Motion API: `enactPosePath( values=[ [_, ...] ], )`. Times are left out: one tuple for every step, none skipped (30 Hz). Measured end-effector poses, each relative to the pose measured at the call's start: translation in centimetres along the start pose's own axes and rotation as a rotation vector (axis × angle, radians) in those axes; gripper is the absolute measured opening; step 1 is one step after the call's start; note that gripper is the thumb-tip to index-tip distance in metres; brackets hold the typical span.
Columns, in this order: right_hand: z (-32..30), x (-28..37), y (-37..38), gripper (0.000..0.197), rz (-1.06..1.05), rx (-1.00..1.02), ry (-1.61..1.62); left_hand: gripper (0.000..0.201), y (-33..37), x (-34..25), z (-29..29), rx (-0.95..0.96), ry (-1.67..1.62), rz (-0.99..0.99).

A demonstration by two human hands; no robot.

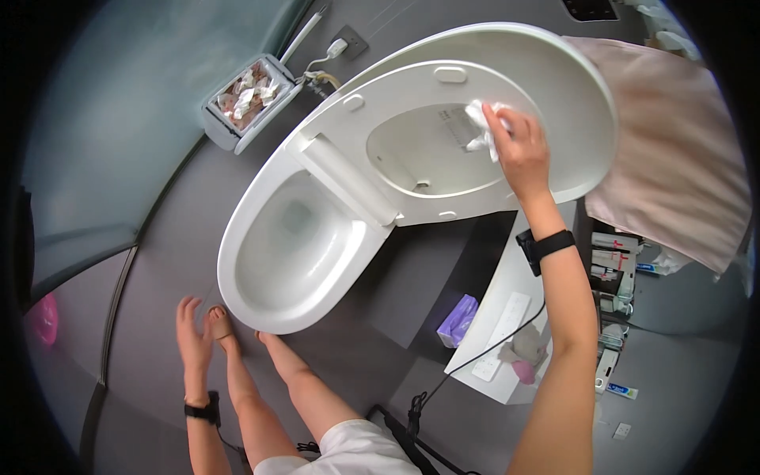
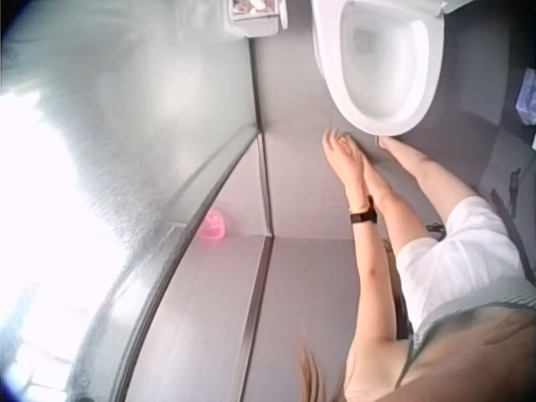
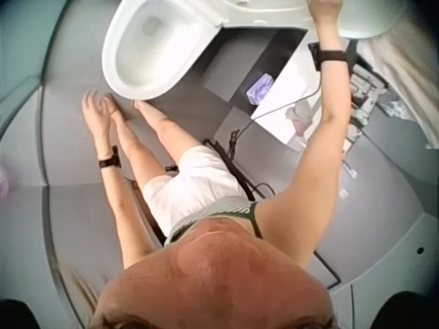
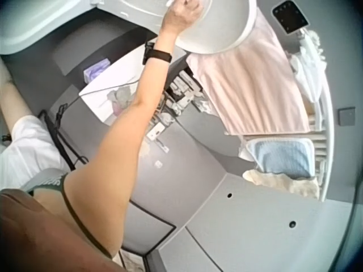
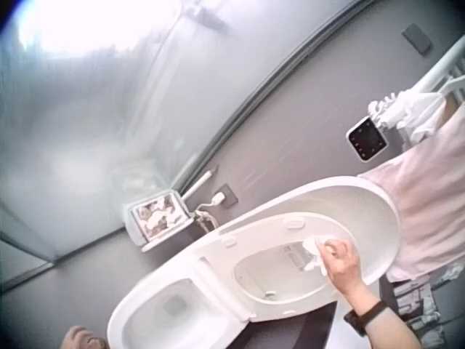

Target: Cleaning and wiping the exterior and interior surfaces of a toilet seat and lid with a wet wipe.

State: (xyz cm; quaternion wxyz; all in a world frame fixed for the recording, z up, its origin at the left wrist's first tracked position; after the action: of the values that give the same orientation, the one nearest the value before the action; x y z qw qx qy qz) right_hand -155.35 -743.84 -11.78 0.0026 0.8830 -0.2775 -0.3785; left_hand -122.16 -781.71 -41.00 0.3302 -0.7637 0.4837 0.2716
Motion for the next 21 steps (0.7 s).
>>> enactPosePath(
  values=[
    [1.0, 0.5, 0.2, 0.052, 0.005, 0.007, 0.009, 0.037, 1.1, -0.5, 2.1, 0.025, 0.011, 0.001],
    [1.9, 1.3, 0.8, 0.051, 0.03, -0.05, 0.041, 0.043, 1.8, -0.7, 3.8, 0.046, 0.023, 0.0],
    [3.1, 2.3, 1.1, 0.05, 0.057, -0.106, 0.074, 0.043, 2.1, -0.9, 5.2, 0.053, 0.037, -0.006],
    [4.7, 3.6, 1.5, 0.05, 0.066, -0.101, 0.088, 0.049, 2.3, -1.0, 6.3, 0.033, 0.112, 0.014],
    [6.2, 5.1, 1.7, 0.047, 0.104, -0.121, 0.151, 0.054, 2.4, -1.2, 7.4, 0.019, 0.183, 0.037],
    [7.6, 6.7, 1.8, 0.044, 0.145, -0.143, 0.217, 0.054, 2.5, -1.2, 8.4, 0.033, 0.197, 0.032],
    [9.1, 8.4, 2.0, 0.039, 0.206, -0.146, 0.288, 0.057, 2.6, -1.1, 8.8, 0.008, 0.253, 0.017],
    [10.5, 10.0, 1.5, 0.035, 0.263, -0.138, 0.349, 0.061, 2.8, -1.0, 9.5, -0.01, 0.299, 0.007],
    [11.8, 12.2, 0.7, 0.035, 0.276, -0.125, 0.358, 0.061, 2.8, -0.9, 9.8, 0.007, 0.31, 0.007],
    [13.6, 14.7, -0.1, 0.032, 0.254, -0.052, 0.439, 0.059, 3.1, -0.8, 9.8, -0.005, 0.328, -0.013],
    [15.2, 16.2, -1.5, 0.03, 0.228, 0.024, 0.513, 0.057, 3.4, -0.8, 10.3, -0.015, 0.337, -0.031],
    [15.8, 16.9, -3.3, 0.03, 0.239, 0.033, 0.518, 0.057, 3.6, -0.4, 10.5, -0.003, 0.345, -0.028],
    [16.1, 17.3, -5.2, 0.027, 0.256, 0.059, 0.515, 0.054, 3.9, -0.1, 10.3, -0.033, 0.358, 0.0],
    [16.3, 17.6, -6.6, 0.024, 0.27, 0.083, 0.515, 0.051, 4.2, 0.2, 10.3, -0.066, 0.372, 0.024],
    [16.0, 17.5, -7.9, 0.024, 0.276, 0.088, 0.522, 0.051, 4.6, 0.0, 10.1, -0.058, 0.38, 0.024],
    [15.7, 17.1, -9.3, 0.023, 0.333, 0.116, 0.511, 0.045, 5.1, 0.1, 9.7, -0.029, 0.299, -0.064],
    [15.4, 16.7, -10.0, 0.022, 0.391, 0.14, 0.5, 0.039, 5.5, 0.3, 9.4, -0.004, 0.218, -0.151],
    [15.1, 16.5, -10.4, 0.022, 0.395, 0.14, 0.504, 0.039, 5.5, 0.4, 9.2, -0.003, 0.224, -0.151],
    [15.1, 16.5, -10.7, 0.021, 0.362, 0.186, 0.539, 0.037, 5.6, 0.6, 9.0, -0.014, 0.202, -0.167],
    [15.1, 16.3, -10.7, 0.02, 0.326, 0.232, 0.569, 0.035, 5.7, 0.7, 9.0, -0.026, 0.175, -0.183],
    [15.2, 16.2, -10.5, 0.02, 0.327, 0.231, 0.568, 0.035, 5.8, 0.7, 9.1, -0.026, 0.175, -0.181]
  ],
)
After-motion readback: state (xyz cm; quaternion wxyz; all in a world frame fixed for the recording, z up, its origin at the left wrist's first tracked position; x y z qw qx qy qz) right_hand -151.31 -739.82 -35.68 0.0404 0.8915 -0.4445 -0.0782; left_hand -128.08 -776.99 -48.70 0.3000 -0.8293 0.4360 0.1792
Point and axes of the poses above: each hand's wrist, its own y-axis towards the middle knuckle, its own z-axis out of the palm, x = y × z, the point moved 4 cm from there along y, towards the middle knuckle, and after that the axes turned 4 degrees about -x, right-handed, at the moved point
